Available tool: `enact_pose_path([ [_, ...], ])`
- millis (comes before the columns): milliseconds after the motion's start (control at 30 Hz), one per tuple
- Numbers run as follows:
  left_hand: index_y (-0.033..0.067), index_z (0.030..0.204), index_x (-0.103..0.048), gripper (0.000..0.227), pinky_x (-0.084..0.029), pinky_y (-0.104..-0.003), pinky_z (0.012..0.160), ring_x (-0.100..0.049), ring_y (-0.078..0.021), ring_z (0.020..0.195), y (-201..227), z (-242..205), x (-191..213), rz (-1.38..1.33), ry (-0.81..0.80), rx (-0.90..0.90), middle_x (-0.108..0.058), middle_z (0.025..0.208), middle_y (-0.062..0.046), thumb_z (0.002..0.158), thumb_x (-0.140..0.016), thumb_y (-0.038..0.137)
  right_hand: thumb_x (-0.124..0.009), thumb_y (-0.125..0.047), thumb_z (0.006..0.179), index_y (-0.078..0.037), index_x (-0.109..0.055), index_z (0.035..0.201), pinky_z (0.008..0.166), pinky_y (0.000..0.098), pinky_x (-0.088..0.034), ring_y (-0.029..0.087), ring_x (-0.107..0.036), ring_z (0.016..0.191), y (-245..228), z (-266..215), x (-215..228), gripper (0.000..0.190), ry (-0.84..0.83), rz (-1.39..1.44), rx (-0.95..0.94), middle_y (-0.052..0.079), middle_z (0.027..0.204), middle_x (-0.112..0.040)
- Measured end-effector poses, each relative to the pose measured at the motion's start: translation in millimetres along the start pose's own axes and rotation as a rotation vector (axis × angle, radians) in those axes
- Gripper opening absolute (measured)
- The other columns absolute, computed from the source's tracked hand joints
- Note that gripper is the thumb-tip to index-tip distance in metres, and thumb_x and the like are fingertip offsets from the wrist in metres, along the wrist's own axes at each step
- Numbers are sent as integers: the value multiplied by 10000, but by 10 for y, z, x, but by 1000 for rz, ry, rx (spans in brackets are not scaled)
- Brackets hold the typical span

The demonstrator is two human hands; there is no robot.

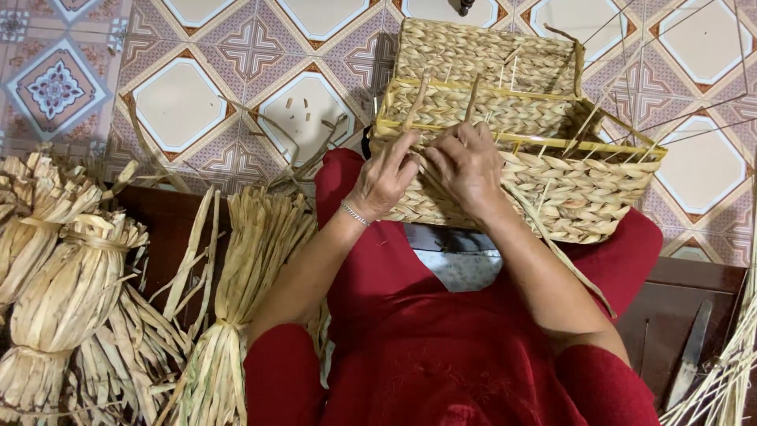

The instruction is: The person weaves a basket by wrapping, threading, and tucking dried plant strips into the frame and rim by hand.

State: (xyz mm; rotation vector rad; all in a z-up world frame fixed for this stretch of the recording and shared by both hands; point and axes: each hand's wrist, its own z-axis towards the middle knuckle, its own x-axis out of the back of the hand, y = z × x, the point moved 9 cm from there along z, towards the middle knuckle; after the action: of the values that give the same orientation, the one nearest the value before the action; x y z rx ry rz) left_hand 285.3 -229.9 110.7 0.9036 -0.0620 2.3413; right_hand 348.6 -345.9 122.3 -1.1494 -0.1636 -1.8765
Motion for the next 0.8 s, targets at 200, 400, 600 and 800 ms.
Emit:
enact_pose_path([
  [200, -1, 944, -579, 74, -606, -364, 820, -696, -303, 1002, -125, -5, -159, -67, -74, 74, -674, 1084, -161, 904, -634, -31, -865, -146, 825, -121, -737, 896, 573, 369, -465, 234, -559, 770, -66, 19, -3, 149, 92, -97, 8, 44, 810, -621],
  [400, 11, 1014, -534, 124, -575, -418, 709, -648, -292, 788, -537, 75, -645, -236, -243, 403, -638, 833, -159, 921, -576, -61, -829, -110, 912, -93, -639, 1097, 727, 350, -500, 239, -596, 940, -140, -112, 137, 265, 101, -93, 106, 66, 1062, -640],
  [600, 17, 991, -618, 141, -541, -432, 635, -645, -288, 767, -298, 356, -504, 72, -159, 194, -664, 853, -166, 860, -602, -35, -860, -410, 781, -50, -722, 1046, 669, 438, -390, 278, -501, 819, -227, -326, 281, 468, -85, -312, 148, 124, 904, -568],
  [800, 69, 1196, -697, 286, -548, -431, 584, -664, -269, 634, -395, 178, -928, -6, -757, 395, -675, 709, -147, 950, -560, 22, -741, -35, 923, -39, -684, 964, 589, 376, -498, 223, -621, 726, 57, -386, 147, 70, -312, -245, 25, 109, 823, -663],
])
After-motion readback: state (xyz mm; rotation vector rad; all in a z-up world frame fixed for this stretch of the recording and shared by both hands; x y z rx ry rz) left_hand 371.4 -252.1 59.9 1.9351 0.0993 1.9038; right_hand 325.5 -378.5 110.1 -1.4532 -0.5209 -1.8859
